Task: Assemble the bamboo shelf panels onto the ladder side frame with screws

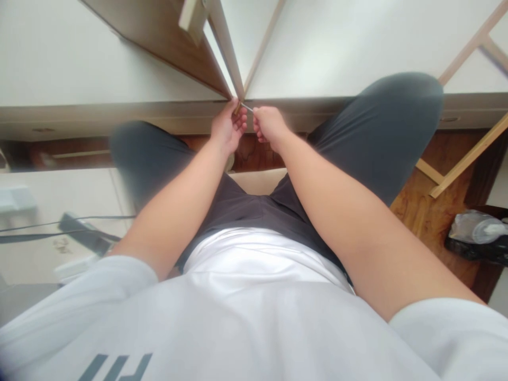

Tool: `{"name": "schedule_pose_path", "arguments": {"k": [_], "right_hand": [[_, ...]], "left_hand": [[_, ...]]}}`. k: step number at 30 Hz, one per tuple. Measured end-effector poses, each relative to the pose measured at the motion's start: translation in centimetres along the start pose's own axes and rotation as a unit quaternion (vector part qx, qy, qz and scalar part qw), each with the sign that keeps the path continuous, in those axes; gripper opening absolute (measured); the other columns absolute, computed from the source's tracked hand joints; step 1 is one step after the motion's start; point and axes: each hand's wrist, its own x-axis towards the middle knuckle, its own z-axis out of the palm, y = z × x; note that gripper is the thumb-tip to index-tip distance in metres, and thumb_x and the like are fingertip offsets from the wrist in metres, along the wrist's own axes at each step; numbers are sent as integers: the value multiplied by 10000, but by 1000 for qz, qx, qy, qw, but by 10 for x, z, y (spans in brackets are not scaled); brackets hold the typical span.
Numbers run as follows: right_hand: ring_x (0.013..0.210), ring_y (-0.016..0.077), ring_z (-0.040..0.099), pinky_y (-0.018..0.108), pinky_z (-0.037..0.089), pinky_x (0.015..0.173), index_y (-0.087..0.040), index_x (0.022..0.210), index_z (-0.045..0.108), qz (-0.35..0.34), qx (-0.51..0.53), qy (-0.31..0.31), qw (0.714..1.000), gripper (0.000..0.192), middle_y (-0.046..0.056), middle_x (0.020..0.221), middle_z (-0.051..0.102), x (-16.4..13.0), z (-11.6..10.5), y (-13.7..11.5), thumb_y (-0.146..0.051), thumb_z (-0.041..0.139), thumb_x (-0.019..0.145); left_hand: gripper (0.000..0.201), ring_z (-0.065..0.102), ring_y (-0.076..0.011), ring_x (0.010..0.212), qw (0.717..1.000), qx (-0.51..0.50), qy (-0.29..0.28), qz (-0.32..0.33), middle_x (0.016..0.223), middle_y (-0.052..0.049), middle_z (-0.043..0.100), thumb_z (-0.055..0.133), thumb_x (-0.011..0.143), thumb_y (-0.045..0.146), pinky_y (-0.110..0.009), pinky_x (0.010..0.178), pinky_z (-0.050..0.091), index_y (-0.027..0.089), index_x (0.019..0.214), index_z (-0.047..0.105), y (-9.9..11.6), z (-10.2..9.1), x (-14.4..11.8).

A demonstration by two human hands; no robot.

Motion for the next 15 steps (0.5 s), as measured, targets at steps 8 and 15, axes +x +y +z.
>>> {"name": "schedule_pose_path", "arguments": {"k": [8, 15], "right_hand": [[506, 130, 427, 244, 347, 477, -218, 637, 540, -138, -125, 62, 981, 340, -12, 589, 529, 6, 0, 9, -333, 576, 956], [484, 130, 424, 245, 350, 453, -219, 644, 561, -77, -57, 52, 994, 309, -16, 580, 529, 6, 7, 10, -387, 585, 903]], "left_hand": [[200, 640, -131, 674, 999, -36, -1, 13, 765, -34, 710, 780, 839, 365, -236, 601, 474, 203, 772, 683, 6, -2, -6], [174, 607, -99, 635, 999, -42, 19, 18, 768, -34, 699, 801, 820, 314, -208, 589, 459, 182, 790, 693, 11, -4, -12]]}}
